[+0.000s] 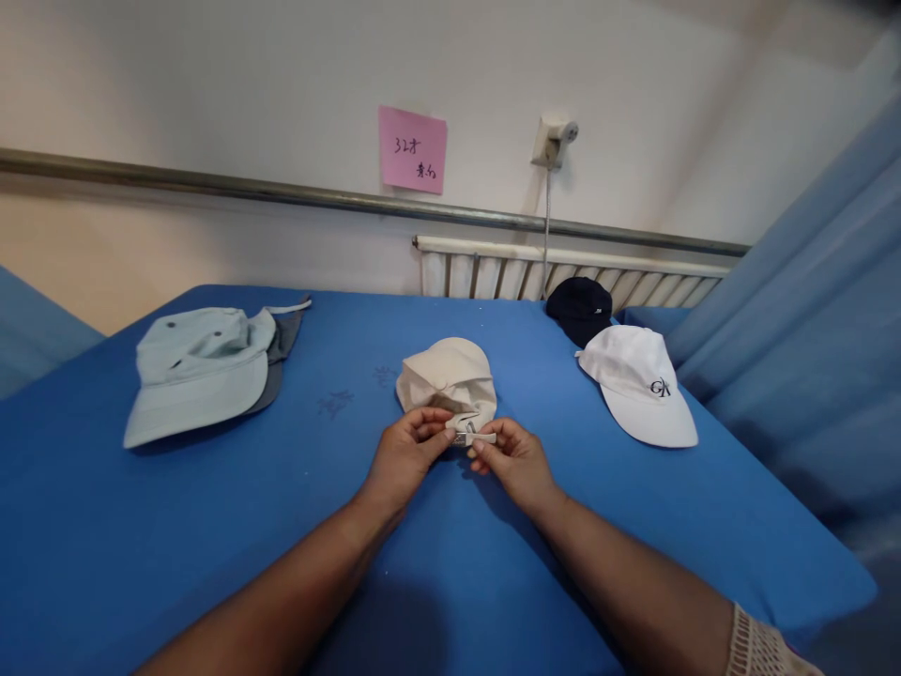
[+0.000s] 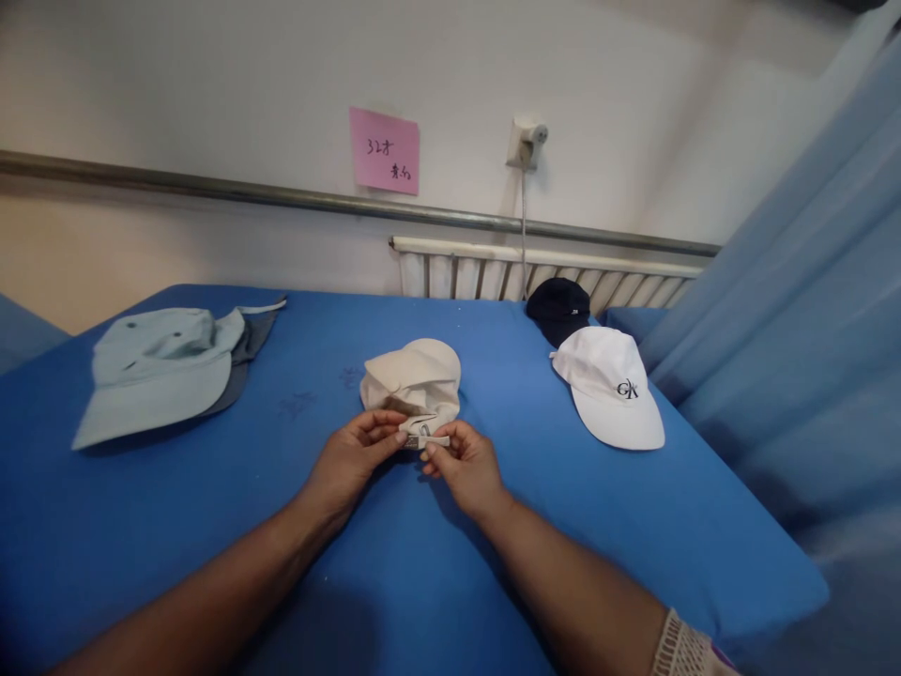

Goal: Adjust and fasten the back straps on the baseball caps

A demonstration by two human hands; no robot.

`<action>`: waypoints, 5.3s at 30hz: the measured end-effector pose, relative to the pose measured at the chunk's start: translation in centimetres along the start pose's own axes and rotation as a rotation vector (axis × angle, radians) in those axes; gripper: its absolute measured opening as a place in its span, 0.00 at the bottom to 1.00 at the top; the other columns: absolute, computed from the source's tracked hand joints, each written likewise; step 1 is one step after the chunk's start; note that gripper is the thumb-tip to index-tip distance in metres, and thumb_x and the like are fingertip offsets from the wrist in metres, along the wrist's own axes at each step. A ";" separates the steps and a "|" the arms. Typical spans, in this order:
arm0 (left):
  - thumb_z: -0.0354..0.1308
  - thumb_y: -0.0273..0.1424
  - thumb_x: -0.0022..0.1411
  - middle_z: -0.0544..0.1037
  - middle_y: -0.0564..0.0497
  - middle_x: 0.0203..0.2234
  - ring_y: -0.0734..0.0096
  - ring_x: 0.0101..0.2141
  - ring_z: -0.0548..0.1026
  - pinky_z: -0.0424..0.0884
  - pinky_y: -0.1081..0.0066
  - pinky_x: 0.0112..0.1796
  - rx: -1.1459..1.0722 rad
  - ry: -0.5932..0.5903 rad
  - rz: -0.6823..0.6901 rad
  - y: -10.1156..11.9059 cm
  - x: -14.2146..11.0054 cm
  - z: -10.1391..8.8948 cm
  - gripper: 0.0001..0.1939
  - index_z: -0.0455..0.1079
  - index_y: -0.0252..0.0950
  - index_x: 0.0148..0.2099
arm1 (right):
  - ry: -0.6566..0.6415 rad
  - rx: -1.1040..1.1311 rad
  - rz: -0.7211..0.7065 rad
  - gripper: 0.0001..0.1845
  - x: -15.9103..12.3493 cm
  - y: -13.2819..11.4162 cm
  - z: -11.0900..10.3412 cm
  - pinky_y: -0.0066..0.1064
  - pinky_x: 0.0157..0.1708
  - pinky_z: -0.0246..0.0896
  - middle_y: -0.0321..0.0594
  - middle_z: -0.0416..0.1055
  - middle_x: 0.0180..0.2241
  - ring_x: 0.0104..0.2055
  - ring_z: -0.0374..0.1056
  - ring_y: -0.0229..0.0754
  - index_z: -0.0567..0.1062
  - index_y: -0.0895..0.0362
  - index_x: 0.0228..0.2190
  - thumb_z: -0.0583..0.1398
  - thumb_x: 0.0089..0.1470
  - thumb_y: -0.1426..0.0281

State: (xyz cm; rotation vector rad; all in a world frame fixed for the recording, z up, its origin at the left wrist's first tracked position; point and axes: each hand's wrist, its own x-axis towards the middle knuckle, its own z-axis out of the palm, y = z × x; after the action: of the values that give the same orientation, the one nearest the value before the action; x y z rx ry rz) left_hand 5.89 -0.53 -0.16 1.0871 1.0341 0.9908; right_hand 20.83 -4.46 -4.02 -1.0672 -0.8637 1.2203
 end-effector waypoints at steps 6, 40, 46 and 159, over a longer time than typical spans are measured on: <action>0.60 0.32 0.57 0.79 0.51 0.35 0.65 0.37 0.76 0.70 0.66 0.41 0.488 -0.037 0.267 0.2 0.1 -0.9 0.10 0.73 0.38 0.42 | 0.023 -0.124 -0.055 0.20 -0.6 -0.5 0.1 0.22 0.14 0.57 0.30 0.69 0.16 0.14 0.61 0.30 0.70 0.57 0.26 0.68 0.45 0.54; 0.59 0.35 0.57 0.78 0.52 0.31 0.67 0.33 0.73 0.66 0.71 0.36 0.439 -0.363 0.222 0.8 -0.9 0.0 0.08 0.74 0.38 0.38 | -0.020 -0.100 -0.135 0.17 -0.3 -1.1 -0.3 0.25 0.19 0.60 0.31 0.72 0.19 0.17 0.64 0.32 0.71 0.55 0.29 0.64 0.51 0.55; 0.65 0.37 0.54 0.73 0.53 0.27 0.71 0.30 0.68 0.63 0.73 0.33 0.152 -0.287 0.023 0.6 -0.5 -0.3 0.11 0.70 0.36 0.32 | -0.025 -0.116 -0.172 0.16 -0.6 -1.5 -0.1 0.26 0.20 0.60 0.32 0.71 0.21 0.18 0.64 0.32 0.71 0.55 0.29 0.62 0.53 0.55; 0.62 0.34 0.44 0.70 0.54 0.15 0.74 0.21 0.62 0.56 0.72 0.25 0.382 -0.106 -0.079 -0.4 0.9 0.9 0.10 0.66 0.35 0.19 | 0.115 0.002 -0.006 0.09 0.0 -1.0 0.2 0.26 0.23 0.50 0.29 0.65 0.17 0.21 0.56 0.32 0.72 0.56 0.20 0.67 0.36 0.67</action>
State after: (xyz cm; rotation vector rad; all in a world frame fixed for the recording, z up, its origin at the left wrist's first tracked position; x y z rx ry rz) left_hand 7.06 0.11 -0.54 1.3833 1.1983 0.6779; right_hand 20.95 -4.48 -2.97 -1.1210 -0.7765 1.1433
